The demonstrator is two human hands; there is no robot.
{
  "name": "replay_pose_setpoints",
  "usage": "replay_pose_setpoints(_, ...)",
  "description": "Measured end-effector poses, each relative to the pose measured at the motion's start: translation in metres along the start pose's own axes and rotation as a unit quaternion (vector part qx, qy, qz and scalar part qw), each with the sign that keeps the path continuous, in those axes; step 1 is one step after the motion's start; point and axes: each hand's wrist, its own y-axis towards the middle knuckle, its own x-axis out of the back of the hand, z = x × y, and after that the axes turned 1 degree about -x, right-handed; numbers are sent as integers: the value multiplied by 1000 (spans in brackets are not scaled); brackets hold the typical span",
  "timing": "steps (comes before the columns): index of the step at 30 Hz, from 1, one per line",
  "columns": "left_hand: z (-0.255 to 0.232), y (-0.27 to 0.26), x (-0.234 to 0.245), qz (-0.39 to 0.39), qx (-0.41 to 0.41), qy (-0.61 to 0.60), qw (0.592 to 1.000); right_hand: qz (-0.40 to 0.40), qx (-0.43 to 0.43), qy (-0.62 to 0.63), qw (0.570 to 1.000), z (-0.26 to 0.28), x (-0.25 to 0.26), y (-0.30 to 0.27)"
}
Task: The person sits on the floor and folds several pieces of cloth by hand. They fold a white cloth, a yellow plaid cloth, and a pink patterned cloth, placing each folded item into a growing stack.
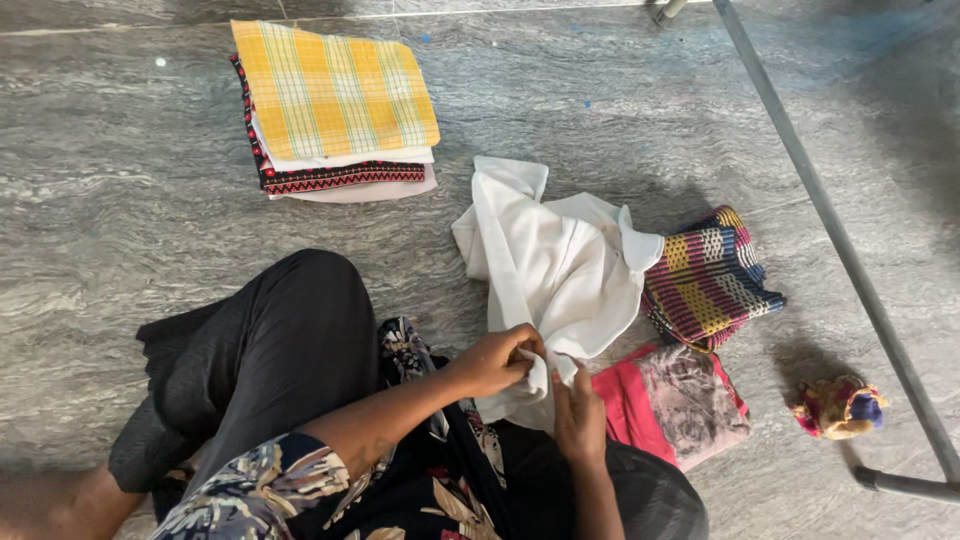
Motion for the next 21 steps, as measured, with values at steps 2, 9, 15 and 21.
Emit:
replay_pose_setpoints(2,18,2,6,23,-3,-13,1000,-53,202,-24,978,-11,-11,-7)
replay_pose_setpoints(9,29,1,-7,43,0,-4,999,-41,277,-4,960,-16,-30,-17)
replay_pose_setpoints(15,12,-8,2,89,20,69,993,-20,237,-2,971,-5,-29,-16)
replay_pose_setpoints(21,3,1,11,56,-102,217,969,-9,158,278,948,-32,-7,-21)
